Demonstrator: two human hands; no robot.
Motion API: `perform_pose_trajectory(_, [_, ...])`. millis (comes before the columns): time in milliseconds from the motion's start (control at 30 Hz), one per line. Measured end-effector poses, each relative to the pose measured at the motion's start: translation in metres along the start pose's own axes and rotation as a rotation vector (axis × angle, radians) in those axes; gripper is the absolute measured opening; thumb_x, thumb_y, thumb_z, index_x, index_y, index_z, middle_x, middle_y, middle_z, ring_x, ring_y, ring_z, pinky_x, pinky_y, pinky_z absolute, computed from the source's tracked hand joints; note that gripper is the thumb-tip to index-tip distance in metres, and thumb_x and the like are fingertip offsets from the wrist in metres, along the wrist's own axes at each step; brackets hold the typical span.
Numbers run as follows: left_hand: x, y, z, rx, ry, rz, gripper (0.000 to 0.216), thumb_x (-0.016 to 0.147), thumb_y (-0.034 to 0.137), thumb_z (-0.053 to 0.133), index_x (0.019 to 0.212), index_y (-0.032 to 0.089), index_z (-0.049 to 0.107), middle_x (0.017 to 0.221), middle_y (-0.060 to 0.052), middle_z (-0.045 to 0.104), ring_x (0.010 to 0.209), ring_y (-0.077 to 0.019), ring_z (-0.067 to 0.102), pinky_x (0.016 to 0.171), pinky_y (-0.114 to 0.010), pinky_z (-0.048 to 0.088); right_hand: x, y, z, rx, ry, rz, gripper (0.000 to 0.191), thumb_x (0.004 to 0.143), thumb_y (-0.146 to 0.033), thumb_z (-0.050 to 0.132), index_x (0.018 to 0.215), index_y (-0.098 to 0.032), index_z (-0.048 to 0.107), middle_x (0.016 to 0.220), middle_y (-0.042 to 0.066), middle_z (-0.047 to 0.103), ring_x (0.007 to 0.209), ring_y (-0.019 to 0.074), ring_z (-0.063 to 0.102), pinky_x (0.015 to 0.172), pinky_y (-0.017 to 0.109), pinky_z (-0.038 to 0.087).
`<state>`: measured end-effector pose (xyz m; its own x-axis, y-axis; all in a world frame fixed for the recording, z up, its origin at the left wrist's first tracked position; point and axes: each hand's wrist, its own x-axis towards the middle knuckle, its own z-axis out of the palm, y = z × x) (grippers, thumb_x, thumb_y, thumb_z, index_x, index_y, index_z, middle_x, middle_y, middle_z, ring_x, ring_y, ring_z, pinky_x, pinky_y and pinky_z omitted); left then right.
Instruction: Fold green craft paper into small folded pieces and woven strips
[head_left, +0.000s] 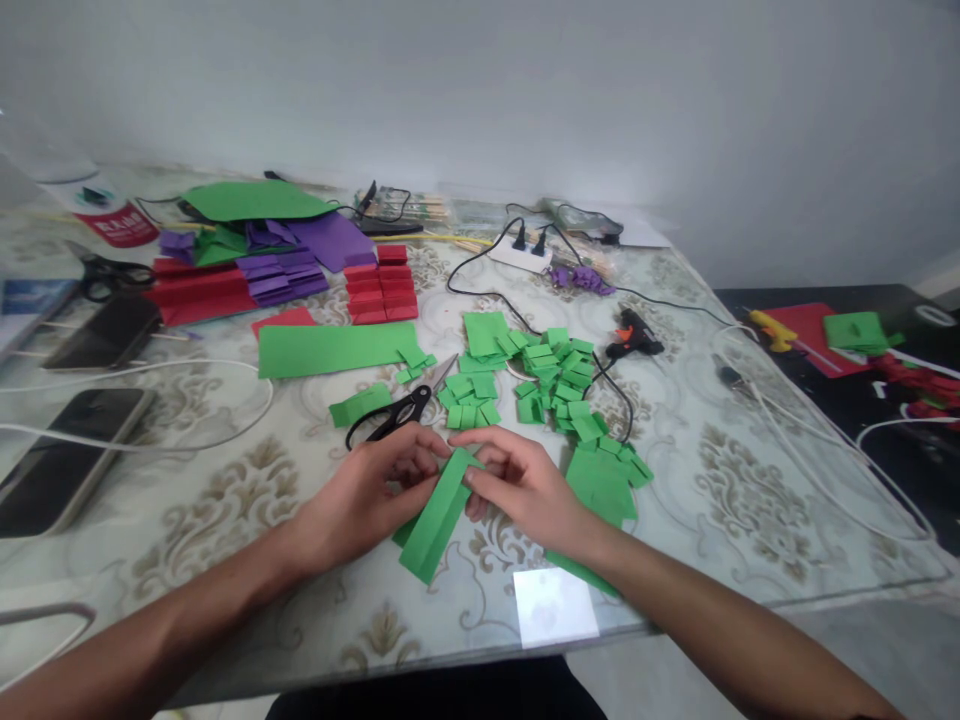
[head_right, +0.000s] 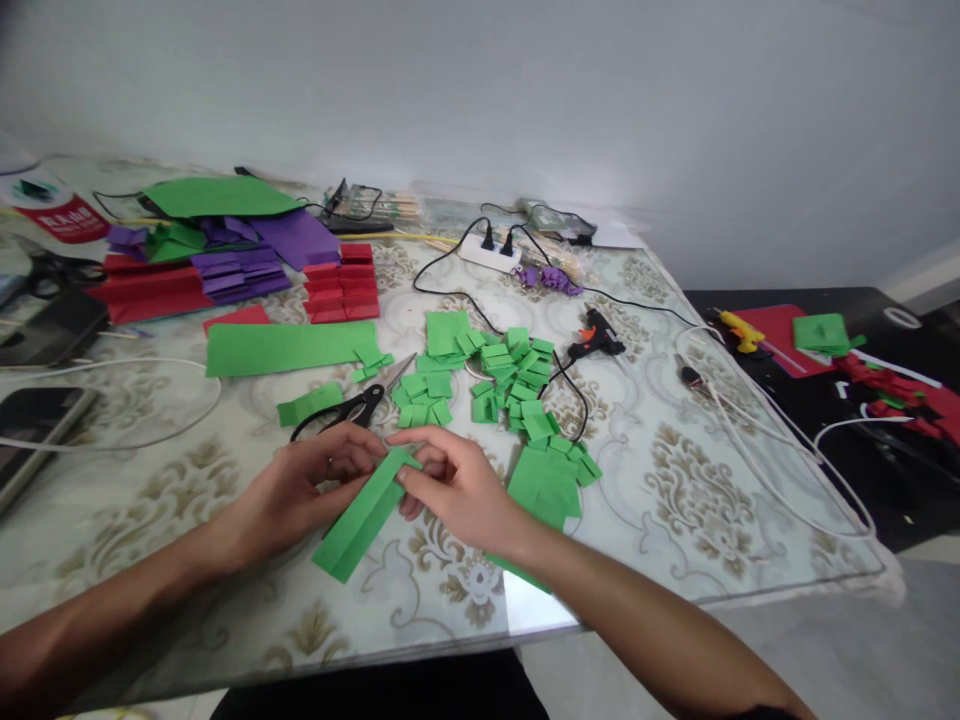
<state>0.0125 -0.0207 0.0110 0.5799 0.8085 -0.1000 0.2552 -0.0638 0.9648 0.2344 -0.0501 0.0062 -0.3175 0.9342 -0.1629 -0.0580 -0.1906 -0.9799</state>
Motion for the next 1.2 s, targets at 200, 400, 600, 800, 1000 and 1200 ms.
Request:
perform_pose_trajectory(200, [0.001,0.001,-0.002,0.036,0.006,0.032,0.015,0.103,0.030,0.061,0.115,0.022,0.063,0.096,-0.003,0.071,0.086,-0.0169,0.067,0.078,-0.028,0.056,0.001,0.000,-0.001,0.031,0.027,0.016,0.025,0.093,-0.029,0.069,0.116,-0.019,0.067,0.066,-0.006,0.067,0.057,0.0131,0.070,0.056,0.024,0.053])
perform_pose_trajectory(400, [-0.001,0.004,-0.013,0.288,0.063,0.389,0.029,0.101,0.004,0.048,0.115,0.022,0.066,0.112,-0.007,0.065,0.106,-0.0200,0.064,0.090,-0.032,0.052,0.005,0.001,0.000,0.063,0.056,0.043,0.023,0.088,-0.028,0.073,0.109,-0.018,0.072,0.073,-0.005,0.064,0.060,0.0118,0.067,0.060,0.025,0.058])
perform_pose_trajectory(600, [-0.006,0.014,-0.012,0.299,-0.184,0.525,0.057,0.090,-0.010,0.046,0.125,0.027,0.069,0.122,-0.007,0.055,0.109,-0.0180,0.061,0.093,-0.029,0.050,0.003,-0.001,0.001,0.044,-0.065,0.056,0.019,0.086,-0.024,0.071,0.103,-0.018,0.077,0.093,0.004,0.077,0.080,0.0160,0.070,0.069,0.027,0.057])
perform_pose_trajectory(800, [-0.009,0.018,-0.008,0.295,-0.234,0.480,0.048,0.079,-0.014,0.047,0.102,0.022,0.070,0.118,-0.005,0.055,0.106,-0.0169,0.061,0.090,-0.027,0.049,0.001,-0.003,0.004,0.051,-0.137,0.093,0.016,0.086,-0.024,0.071,0.099,-0.017,0.076,0.088,0.004,0.075,0.078,0.0160,0.067,0.066,0.026,0.054])
perform_pose_trajectory(1000, [-0.007,0.015,-0.008,0.275,-0.209,0.444,0.037,0.081,-0.013,0.047,0.091,0.020,0.063,0.111,-0.003,0.056,0.095,-0.0141,0.062,0.082,-0.024,0.047,0.002,0.000,0.004,0.037,-0.119,0.053,0.016,0.084,-0.018,0.070,0.100,-0.017,0.071,0.067,-0.005,0.059,0.060,0.0097,0.054,0.056,0.021,0.048])
perform_pose_trajectory(1200, [-0.006,0.011,-0.007,0.238,-0.173,0.481,0.030,0.084,-0.010,0.050,0.084,0.019,0.060,0.102,-0.003,0.056,0.087,-0.0133,0.060,0.076,-0.024,0.045,0.003,-0.003,0.004,0.011,-0.112,0.017,0.007,0.084,-0.013,0.066,0.088,-0.016,0.072,0.066,-0.005,0.057,0.055,0.0074,0.048,0.052,0.020,0.040])
